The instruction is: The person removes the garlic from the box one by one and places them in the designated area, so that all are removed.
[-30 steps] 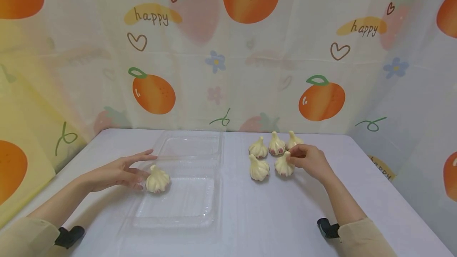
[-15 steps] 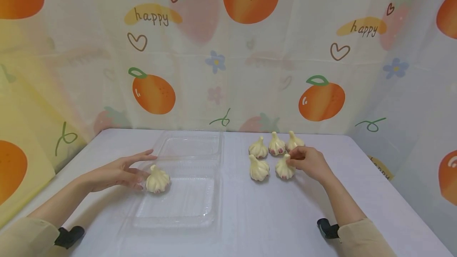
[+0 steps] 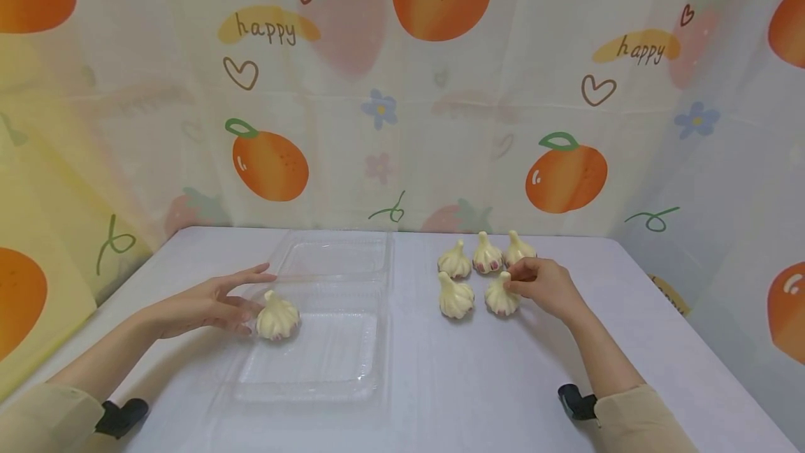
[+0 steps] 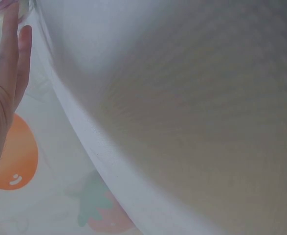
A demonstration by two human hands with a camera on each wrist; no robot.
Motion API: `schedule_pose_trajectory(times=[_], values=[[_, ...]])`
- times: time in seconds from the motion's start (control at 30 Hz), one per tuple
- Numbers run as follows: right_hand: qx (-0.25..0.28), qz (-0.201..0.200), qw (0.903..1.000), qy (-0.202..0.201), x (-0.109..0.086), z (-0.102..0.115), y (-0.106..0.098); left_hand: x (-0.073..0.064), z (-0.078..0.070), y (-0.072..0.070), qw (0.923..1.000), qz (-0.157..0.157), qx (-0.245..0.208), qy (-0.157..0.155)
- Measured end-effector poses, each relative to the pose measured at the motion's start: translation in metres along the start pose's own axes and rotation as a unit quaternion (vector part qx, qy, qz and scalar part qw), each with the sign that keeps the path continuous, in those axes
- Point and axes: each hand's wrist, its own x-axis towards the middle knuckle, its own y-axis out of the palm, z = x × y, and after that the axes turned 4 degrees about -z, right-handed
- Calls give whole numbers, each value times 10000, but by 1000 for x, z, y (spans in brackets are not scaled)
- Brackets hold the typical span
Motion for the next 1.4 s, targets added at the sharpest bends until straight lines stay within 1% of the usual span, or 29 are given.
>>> schedule_pose_trajectory(times=[0.5, 0.93, 1.13, 1.27, 1.4], values=[[-258, -42, 9996, -85, -1, 7, 2, -2, -3, 2, 10000, -30, 64, -8], [-231, -152, 9992, -293, 0, 12, 1, -2, -4, 1, 9999, -47, 148, -4], [-270, -252, 9989, -273, 2, 20, 2, -4, -5, 2, 10000, -28, 87, 11], [-164, -356, 9989, -268, 1, 27, 3, -4, -6, 2, 9999, -24, 97, -3], [128, -579, 9976, -354, -1, 37, 5, -5, -6, 3, 9999, -41, 88, -24]])
